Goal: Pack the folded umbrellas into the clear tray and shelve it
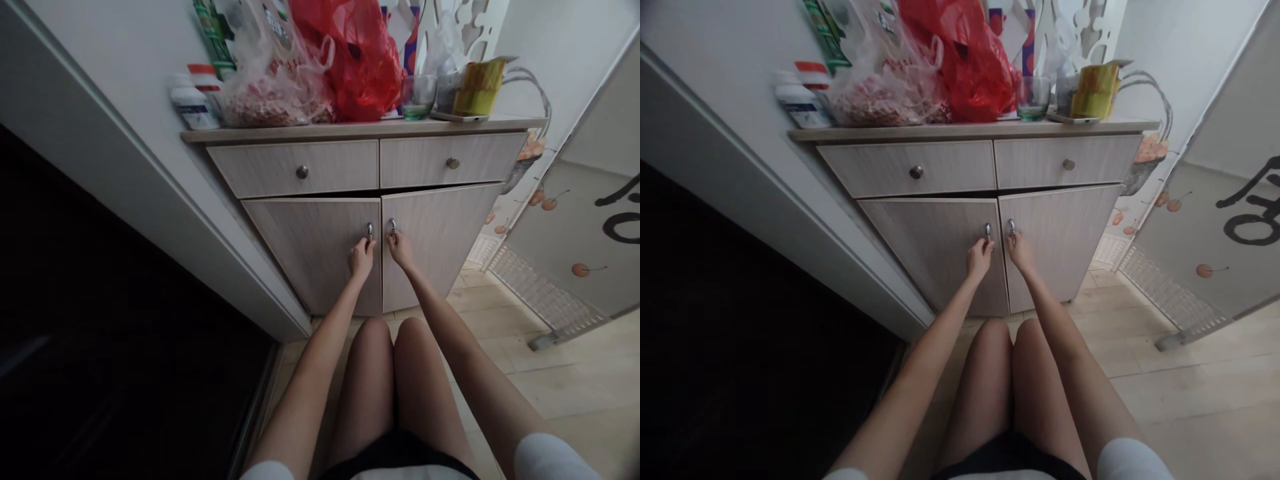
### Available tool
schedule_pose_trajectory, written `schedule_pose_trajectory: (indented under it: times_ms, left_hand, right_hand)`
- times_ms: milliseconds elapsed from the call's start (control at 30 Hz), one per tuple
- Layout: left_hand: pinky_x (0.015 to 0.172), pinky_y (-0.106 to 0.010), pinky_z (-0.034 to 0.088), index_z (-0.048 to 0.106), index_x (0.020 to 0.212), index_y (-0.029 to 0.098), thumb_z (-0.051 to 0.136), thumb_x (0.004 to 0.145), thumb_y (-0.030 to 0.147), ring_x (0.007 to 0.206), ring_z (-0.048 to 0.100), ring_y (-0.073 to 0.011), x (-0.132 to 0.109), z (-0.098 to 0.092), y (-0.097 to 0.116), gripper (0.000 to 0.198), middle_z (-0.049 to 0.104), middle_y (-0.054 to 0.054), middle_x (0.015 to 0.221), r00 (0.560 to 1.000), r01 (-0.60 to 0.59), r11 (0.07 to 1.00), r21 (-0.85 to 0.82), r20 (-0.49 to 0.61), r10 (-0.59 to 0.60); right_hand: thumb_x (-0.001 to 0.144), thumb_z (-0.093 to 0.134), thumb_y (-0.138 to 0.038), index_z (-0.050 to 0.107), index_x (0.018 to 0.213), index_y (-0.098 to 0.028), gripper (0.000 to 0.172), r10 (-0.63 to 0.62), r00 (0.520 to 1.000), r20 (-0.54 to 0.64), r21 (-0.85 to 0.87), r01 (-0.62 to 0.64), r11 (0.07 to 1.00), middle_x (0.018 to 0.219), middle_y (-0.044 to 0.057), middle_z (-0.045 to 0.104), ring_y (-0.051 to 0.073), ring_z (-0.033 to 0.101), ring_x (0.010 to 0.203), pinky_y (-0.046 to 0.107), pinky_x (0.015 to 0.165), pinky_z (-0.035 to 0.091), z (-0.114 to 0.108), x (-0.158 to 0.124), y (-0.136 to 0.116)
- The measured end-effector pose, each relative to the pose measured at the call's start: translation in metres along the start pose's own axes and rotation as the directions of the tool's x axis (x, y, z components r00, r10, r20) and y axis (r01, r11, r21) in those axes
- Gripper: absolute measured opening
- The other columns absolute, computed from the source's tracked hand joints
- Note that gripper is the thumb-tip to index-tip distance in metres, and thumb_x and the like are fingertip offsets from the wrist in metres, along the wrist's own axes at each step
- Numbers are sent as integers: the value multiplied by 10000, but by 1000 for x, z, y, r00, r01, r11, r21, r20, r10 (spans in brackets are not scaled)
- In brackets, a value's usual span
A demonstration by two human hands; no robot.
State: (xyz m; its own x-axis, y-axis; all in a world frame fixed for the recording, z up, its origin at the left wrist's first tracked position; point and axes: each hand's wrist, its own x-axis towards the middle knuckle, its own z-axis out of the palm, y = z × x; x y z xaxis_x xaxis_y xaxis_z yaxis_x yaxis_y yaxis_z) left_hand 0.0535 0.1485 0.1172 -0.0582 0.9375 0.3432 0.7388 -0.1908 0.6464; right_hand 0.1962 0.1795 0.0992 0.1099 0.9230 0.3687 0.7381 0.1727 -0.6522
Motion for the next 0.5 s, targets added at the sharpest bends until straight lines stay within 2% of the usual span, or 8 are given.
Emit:
schedule_pose_trajectory:
  times_ms: [167,333,500]
  left_hand:
    - [729,-273,391,678,1019,195,473,1021,361,900,674,-222,18,4,4,264,745,-115,991,999,27,998,60,24,-29]
    - [721,-278,388,682,1040,196,451,1030,380,914,672,-228,28,7,5,295,744,-128,1027,999,35,994,105,24,-37]
    - [723,-286,389,681,1078,187,453,1030,385,937,676,-240,36,9,6,306,742,-145,1062,998,42,992,120,31,-46]
  right_hand:
    - [1014,352,-399,667,1133,-141,424,42,999,18,-2,-42,999,1039,165,681,267,647,931,385,843,485,10,17,4]
    - [1021,336,-418,661,1175,-136,457,35,999,23,-28,-34,999,1075,166,678,259,646,929,373,838,486,13,26,5]
    - [1030,343,-424,662,1191,-147,452,81,995,51,-68,-78,995,1121,178,680,275,655,951,379,835,491,12,33,1]
